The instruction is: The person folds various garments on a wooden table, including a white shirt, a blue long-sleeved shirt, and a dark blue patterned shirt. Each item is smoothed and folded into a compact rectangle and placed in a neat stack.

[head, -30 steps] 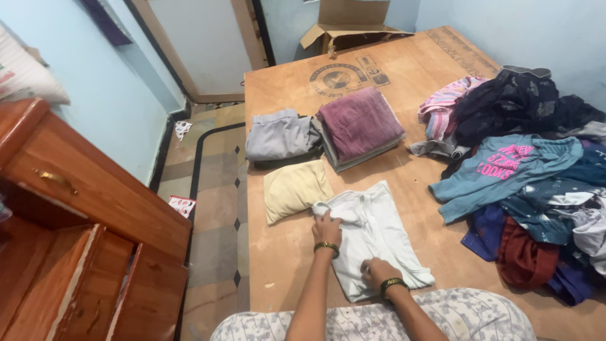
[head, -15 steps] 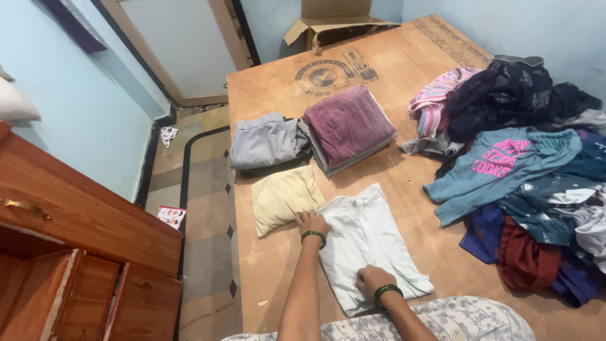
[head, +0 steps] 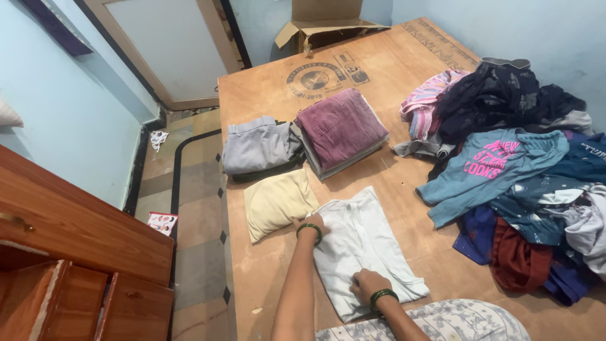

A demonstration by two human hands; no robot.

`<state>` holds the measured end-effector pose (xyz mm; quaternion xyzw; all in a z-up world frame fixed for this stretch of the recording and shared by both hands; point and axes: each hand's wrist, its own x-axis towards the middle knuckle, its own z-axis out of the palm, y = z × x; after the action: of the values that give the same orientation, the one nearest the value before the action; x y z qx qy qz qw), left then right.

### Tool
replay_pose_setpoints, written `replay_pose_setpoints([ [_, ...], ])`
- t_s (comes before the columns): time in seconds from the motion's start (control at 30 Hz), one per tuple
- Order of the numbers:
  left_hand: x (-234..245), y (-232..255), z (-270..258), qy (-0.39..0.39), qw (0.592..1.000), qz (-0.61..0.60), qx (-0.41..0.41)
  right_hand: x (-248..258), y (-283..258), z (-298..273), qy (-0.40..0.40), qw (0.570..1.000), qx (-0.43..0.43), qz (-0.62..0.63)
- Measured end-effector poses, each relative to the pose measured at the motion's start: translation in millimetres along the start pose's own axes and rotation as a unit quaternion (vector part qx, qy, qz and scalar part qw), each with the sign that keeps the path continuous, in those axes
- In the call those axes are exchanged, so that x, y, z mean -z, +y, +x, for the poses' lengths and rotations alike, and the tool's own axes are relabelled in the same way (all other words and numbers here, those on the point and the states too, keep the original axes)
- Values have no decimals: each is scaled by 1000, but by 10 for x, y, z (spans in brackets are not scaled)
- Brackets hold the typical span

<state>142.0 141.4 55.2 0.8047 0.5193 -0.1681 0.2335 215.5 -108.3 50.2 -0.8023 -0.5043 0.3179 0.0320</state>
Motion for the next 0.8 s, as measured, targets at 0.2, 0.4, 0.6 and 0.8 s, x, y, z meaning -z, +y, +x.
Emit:
replay_pose_setpoints([
  [0.2, -50, -125, 0, 182, 974, -116, -70, 59, -49, -34, -14, 1000, -12, 8],
  [0.4, -275, -42, -599, 312, 947, -59, -49, 103, -66, -52, -30, 999, -18, -9],
  [0.6, -1147, 126, -1730, 152, 982, -99, 51, 210, 59, -97, 59, 995, -64, 52],
  [0.8, -1891, -87, -1964, 231, 940, -247, -45, 296, -116, -492, 80, 997, -2, 4],
])
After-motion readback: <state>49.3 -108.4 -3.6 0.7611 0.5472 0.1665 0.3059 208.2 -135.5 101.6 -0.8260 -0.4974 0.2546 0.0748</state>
